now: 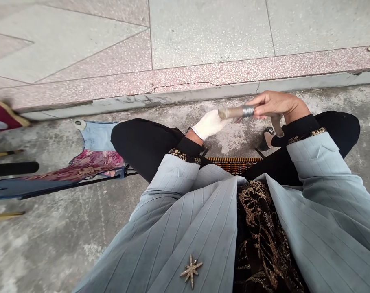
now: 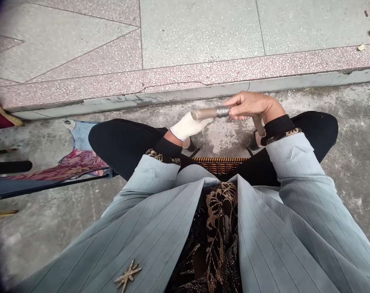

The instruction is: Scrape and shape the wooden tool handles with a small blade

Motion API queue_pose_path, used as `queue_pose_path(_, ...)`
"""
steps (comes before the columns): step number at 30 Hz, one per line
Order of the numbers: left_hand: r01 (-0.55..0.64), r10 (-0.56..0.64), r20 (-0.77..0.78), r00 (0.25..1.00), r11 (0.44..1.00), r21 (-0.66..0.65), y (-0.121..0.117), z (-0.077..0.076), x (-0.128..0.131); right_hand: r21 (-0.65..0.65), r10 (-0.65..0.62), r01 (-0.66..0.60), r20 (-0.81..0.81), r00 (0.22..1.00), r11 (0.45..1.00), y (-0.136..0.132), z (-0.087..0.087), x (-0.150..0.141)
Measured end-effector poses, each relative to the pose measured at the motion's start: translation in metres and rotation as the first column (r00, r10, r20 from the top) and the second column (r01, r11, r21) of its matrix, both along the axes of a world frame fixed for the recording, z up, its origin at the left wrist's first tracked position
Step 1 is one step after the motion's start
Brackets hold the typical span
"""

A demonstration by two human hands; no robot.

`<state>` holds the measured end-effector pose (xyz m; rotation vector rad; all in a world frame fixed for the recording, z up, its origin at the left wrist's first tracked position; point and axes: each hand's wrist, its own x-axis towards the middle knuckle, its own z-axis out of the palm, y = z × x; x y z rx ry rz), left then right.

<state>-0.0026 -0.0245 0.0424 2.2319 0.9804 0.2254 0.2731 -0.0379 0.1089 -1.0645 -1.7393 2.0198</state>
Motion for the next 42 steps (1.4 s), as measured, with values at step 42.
queue_pose_path(42, 0.034, -0.016, -0.315, 0.949, 0.998, 0.051, -0.011, -0.006, 0.015, 0.238, -0.358, 0.299, 0.269, 0.894, 0.924, 0.007, -0.030, -0.020)
